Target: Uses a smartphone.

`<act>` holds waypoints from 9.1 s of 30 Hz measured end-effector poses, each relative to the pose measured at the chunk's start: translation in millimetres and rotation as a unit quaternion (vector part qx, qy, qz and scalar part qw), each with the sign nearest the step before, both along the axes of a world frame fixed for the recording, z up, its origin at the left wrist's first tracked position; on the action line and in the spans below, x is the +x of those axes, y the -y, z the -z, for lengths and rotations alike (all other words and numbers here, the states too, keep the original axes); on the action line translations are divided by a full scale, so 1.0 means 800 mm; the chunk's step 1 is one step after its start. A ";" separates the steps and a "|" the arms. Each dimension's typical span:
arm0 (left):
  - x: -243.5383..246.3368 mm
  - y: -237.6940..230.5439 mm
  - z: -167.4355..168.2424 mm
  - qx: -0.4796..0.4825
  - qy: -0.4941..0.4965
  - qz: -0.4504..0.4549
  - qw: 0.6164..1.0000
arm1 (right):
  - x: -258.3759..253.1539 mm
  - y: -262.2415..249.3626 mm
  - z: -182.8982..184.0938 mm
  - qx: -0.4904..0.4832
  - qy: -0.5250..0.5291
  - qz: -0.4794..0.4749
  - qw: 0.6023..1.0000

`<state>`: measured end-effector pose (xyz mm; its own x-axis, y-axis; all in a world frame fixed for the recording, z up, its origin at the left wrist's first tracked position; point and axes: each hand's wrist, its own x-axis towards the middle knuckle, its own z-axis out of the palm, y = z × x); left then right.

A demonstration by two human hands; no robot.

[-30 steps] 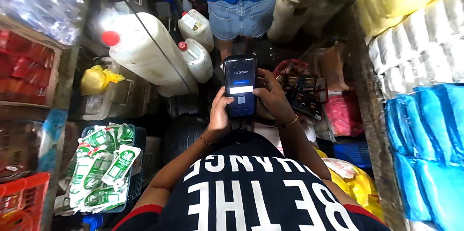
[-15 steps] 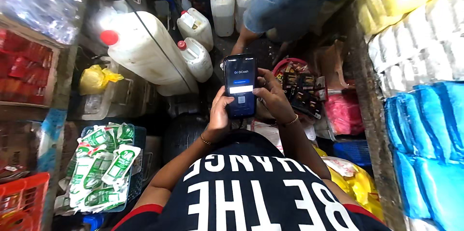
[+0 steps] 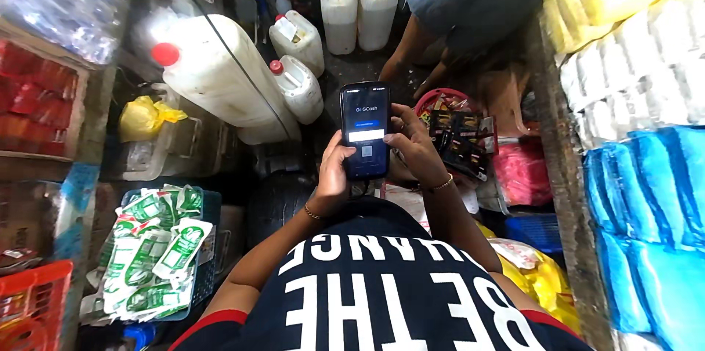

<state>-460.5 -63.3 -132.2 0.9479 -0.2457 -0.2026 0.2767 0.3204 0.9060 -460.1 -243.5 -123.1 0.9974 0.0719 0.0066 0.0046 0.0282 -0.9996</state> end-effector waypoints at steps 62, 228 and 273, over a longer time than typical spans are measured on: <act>0.017 0.006 0.001 0.006 -0.022 -0.042 0.999 | 0.022 0.004 0.015 -0.015 -0.012 -0.006 1.000; 0.000 -0.004 0.000 0.010 0.009 0.007 1.000 | -0.014 -0.014 0.012 -0.062 -0.012 0.035 0.997; 0.001 -0.001 0.000 -0.020 -0.004 -0.002 1.000 | -0.013 -0.009 0.019 -0.046 -0.045 -0.021 0.998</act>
<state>-459.8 -62.6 -132.4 0.9471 -0.2505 -0.2005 0.2830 0.3578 0.8899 -470.3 -236.5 -137.9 0.9898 0.1092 -0.0919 -0.0852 -0.0648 -0.9943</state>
